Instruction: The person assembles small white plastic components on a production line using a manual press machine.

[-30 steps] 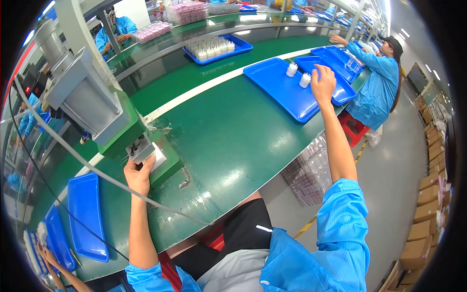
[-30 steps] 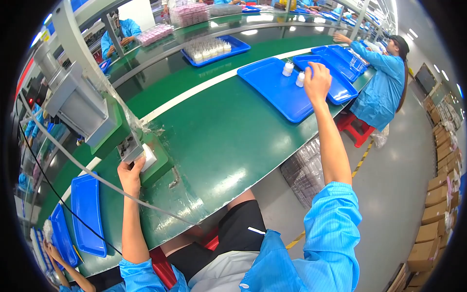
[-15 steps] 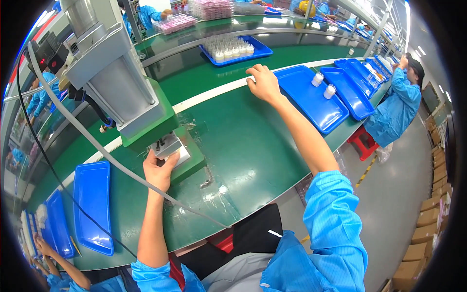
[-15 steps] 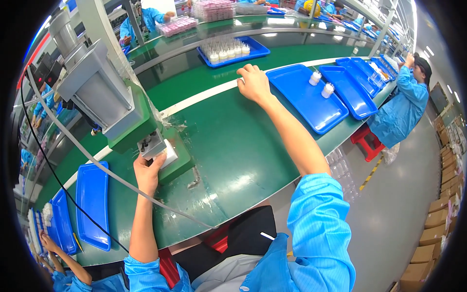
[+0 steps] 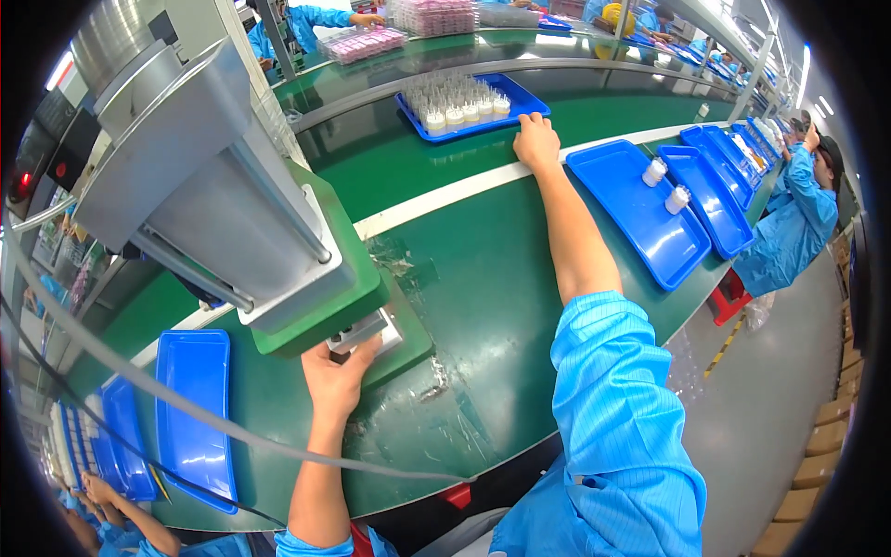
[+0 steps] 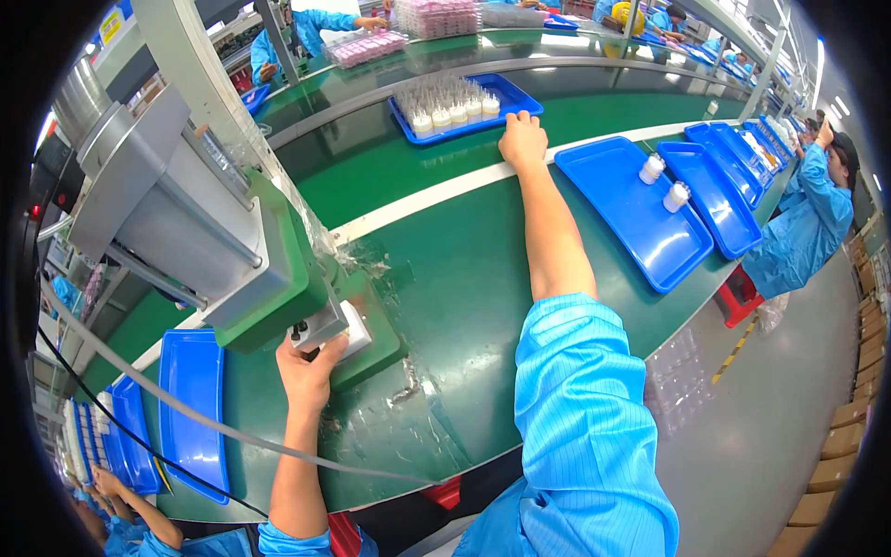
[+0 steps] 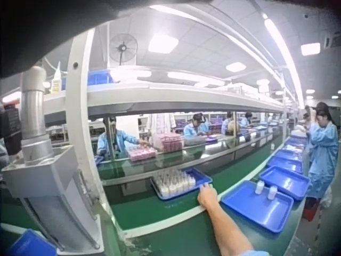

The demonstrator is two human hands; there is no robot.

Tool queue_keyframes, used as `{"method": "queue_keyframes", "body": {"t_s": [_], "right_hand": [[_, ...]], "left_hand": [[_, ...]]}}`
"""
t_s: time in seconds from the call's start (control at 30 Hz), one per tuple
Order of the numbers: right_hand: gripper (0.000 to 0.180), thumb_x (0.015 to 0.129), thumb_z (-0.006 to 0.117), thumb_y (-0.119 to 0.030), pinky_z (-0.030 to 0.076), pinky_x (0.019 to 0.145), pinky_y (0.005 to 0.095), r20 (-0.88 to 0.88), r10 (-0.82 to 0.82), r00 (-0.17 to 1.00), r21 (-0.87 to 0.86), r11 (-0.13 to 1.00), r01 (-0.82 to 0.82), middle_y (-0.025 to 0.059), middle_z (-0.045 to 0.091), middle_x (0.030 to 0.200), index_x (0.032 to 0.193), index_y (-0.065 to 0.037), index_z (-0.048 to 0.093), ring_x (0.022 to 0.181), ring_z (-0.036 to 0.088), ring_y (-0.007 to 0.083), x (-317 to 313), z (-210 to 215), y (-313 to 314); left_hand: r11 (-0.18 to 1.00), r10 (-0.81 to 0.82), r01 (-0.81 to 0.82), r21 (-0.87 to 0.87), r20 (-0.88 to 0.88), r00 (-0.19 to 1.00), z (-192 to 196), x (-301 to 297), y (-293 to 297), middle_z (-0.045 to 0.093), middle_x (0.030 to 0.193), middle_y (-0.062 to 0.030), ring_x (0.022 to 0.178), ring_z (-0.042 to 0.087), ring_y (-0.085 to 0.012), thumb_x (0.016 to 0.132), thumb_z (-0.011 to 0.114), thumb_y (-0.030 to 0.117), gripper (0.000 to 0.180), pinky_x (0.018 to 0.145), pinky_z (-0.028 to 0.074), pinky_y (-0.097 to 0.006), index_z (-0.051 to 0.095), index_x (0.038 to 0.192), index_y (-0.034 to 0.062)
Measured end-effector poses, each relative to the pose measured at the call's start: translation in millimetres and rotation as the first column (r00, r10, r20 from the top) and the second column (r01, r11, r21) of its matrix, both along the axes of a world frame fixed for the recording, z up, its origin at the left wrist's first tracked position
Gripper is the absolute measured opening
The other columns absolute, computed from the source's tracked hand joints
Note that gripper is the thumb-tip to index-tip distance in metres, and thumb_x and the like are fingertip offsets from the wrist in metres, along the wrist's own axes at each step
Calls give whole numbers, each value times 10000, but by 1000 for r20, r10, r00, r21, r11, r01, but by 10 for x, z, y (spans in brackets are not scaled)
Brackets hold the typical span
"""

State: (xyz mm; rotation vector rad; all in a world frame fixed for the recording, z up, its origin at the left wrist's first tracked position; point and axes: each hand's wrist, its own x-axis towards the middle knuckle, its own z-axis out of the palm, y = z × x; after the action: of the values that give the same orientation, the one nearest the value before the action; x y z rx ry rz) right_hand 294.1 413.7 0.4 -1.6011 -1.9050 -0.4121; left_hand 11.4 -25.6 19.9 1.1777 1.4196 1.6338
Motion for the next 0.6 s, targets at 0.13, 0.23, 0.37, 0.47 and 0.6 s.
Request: {"method": "queue_keyframes", "body": {"t_s": [0.13,0.23,0.37,0.47,0.6], "right_hand": [[404,813,663,-118,498,969,456,90,-20,996,-62,998,25,59,612,1280,1216,-131,638,1219,560,304,-29,-48,159],[352,864,607,-133,484,980,457,163,-9,987,-69,997,20,54,648,1240,1213,-161,651,1212,572,295,-30,-60,227],[284,910,554,-130,471,963,443,276,25,961,9,1000,-28,36,682,1129,1171,-176,656,1139,608,277,-188,-2,209],[247,907,553,-129,479,921,424,398,71,915,26,996,-89,21,682,1056,1115,-188,673,1075,626,246,-214,47,169],[190,876,570,-116,486,862,399,489,212,846,29,965,-259,23,677,986,1017,-162,689,1005,640,229,-261,111,11]], "left_hand": [[999,-1,4,-41,75,997,-56,13,-26,721,1062,-65,959,671,-140,801,780,8,344,895,516,-314,677,1129,-9],[999,-36,37,-8,76,996,-40,23,0,708,1122,-86,1011,667,-162,798,779,-5,388,932,509,-325,671,1170,-23],[1000,-7,7,10,16,1000,-110,-35,16,691,1096,-73,1011,636,-166,786,801,-7,387,934,488,-327,669,1150,-24],[1000,-21,21,-2,0,1000,-79,-40,32,694,1113,-79,1028,642,-169,795,805,0,383,941,497,-333,669,1152,-25],[998,-58,56,28,68,996,-23,-42,43,703,1122,-90,1019,662,-170,808,798,-8,374,928,519,-328,671,1159,-25]]}}
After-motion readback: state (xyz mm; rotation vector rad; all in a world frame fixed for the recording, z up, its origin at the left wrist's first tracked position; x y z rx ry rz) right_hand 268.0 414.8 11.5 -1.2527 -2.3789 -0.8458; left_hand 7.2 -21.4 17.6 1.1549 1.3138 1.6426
